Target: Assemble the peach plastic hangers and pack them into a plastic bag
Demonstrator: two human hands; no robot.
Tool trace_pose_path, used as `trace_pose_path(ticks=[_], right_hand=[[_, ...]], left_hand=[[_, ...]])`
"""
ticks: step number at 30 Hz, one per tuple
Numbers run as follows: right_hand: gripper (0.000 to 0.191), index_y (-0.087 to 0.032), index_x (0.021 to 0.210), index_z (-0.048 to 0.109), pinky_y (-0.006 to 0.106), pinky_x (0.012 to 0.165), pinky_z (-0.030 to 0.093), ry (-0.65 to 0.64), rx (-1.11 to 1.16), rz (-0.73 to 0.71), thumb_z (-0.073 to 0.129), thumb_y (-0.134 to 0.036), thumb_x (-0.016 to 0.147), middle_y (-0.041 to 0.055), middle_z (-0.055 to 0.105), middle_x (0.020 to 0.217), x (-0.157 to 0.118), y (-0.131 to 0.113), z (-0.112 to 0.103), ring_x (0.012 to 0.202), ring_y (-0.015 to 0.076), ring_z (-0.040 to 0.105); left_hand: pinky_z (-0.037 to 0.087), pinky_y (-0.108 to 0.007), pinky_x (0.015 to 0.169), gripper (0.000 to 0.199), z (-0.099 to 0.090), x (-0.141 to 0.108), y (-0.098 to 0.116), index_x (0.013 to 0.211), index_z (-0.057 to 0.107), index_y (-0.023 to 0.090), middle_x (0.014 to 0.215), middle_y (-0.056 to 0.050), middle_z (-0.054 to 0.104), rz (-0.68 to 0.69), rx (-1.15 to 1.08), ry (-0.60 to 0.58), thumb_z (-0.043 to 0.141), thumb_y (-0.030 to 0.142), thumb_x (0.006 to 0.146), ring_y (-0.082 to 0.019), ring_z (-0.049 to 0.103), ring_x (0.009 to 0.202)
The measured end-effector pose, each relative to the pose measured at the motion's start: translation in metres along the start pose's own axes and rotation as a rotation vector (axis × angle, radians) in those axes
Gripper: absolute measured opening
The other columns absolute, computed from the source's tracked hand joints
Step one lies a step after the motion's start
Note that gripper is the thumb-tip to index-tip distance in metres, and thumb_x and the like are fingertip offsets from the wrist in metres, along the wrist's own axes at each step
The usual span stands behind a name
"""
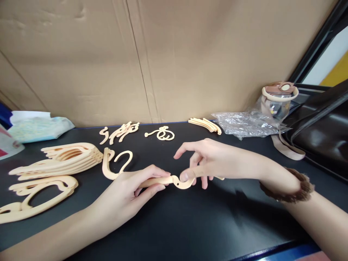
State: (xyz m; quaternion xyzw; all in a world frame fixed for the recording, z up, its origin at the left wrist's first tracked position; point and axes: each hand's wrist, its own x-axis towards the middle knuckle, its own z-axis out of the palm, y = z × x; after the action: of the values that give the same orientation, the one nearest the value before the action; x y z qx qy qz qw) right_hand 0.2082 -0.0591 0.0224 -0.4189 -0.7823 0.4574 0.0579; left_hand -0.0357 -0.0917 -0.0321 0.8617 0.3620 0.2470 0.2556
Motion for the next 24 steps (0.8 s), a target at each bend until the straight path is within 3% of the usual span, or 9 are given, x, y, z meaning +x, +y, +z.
trace_pose_path(ticks=[3,7,10,15,18,19,20,23,24], right_hand=[[0.051,-0.021,0.126,0.052,0.019,0.035,0.031,0.027,0.044,0.002,0.054,-0.055,0.088,0.0013,0.071,0.072,0.000,0.001,-0.001,0.052,0.0149,0.065],[0.050,-0.022,0.126,0.053,0.021,0.040,0.037,0.093,-0.029,0.002,0.048,-0.056,0.091,0.0007,0.072,0.071,0.002,0.004,-0.003,0.048,0.0133,0.061],[0.045,-0.023,0.120,0.059,0.025,0.050,0.041,0.225,-0.229,0.030,0.044,-0.056,0.092,-0.0030,0.066,0.059,0.005,0.007,-0.005,0.048,0.0140,0.058],[0.049,-0.021,0.098,0.067,0.030,0.055,0.033,0.771,-0.747,0.152,0.039,-0.060,0.092,0.0024,0.061,0.057,0.007,0.005,-0.011,0.056,0.0210,0.057],[0.050,-0.019,0.096,0.068,0.031,0.052,0.030,1.085,-0.781,0.114,0.037,-0.059,0.092,0.0055,0.062,0.062,-0.003,-0.002,-0.013,0.054,0.0203,0.054],[0.051,-0.018,0.096,0.068,0.030,0.051,0.031,1.097,-0.701,0.069,0.038,-0.059,0.092,0.0047,0.061,0.059,-0.007,-0.005,-0.013,0.049,0.0183,0.052],[0.051,-0.018,0.096,0.068,0.030,0.049,0.032,1.013,-0.577,0.019,0.039,-0.059,0.092,0.0031,0.061,0.055,-0.011,-0.007,-0.012,0.044,0.0161,0.049],[0.046,-0.020,0.111,0.064,0.028,0.048,0.040,0.449,-0.222,-0.072,0.043,-0.055,0.092,0.0001,0.067,0.059,-0.017,-0.010,-0.005,0.042,0.0143,0.055],[0.043,-0.021,0.118,0.062,0.028,0.051,0.043,0.334,-0.207,-0.089,0.045,-0.052,0.092,0.0005,0.070,0.066,-0.016,-0.010,-0.001,0.049,0.0157,0.060]], left_hand=[[0.043,-0.020,0.061,0.015,0.001,-0.001,0.002,0.107,0.054,0.027,0.091,0.006,0.067,0.006,-0.005,-0.016,0.047,0.018,0.097,-0.010,0.063,0.071],[0.045,-0.022,0.065,0.016,0.001,-0.002,0.001,0.110,0.052,0.027,0.092,0.005,0.067,0.007,-0.027,-0.025,0.048,0.020,0.096,-0.012,0.063,0.073],[0.046,-0.023,0.067,0.017,0.001,-0.001,0.001,0.112,0.052,0.027,0.091,0.004,0.067,-0.013,-0.050,-0.007,0.049,0.022,0.096,-0.012,0.063,0.074],[0.047,-0.023,0.066,0.016,0.000,0.001,0.002,0.109,0.055,0.026,0.085,0.005,0.064,-0.025,-0.076,0.060,0.050,0.020,0.094,-0.012,0.061,0.071],[0.049,-0.024,0.065,0.013,-0.001,0.003,0.002,0.105,0.057,0.025,0.079,0.005,0.062,-0.092,-0.089,0.109,0.052,0.023,0.093,-0.012,0.060,0.067],[0.049,-0.024,0.065,0.012,-0.001,0.003,0.002,0.103,0.058,0.024,0.078,0.005,0.062,-0.108,-0.093,0.125,0.052,0.024,0.093,-0.012,0.060,0.068],[0.049,-0.024,0.066,0.010,-0.001,0.004,0.002,0.101,0.059,0.024,0.079,0.004,0.062,-0.116,-0.095,0.143,0.052,0.024,0.093,-0.012,0.060,0.068],[0.049,-0.023,0.065,0.010,0.000,0.004,0.002,0.098,0.060,0.023,0.082,0.004,0.063,-0.107,-0.096,0.173,0.053,0.019,0.091,-0.012,0.060,0.070],[0.049,-0.023,0.065,0.012,0.001,0.004,0.003,0.098,0.060,0.022,0.083,0.003,0.063,-0.092,-0.095,0.165,0.053,0.017,0.090,-0.012,0.060,0.070]])
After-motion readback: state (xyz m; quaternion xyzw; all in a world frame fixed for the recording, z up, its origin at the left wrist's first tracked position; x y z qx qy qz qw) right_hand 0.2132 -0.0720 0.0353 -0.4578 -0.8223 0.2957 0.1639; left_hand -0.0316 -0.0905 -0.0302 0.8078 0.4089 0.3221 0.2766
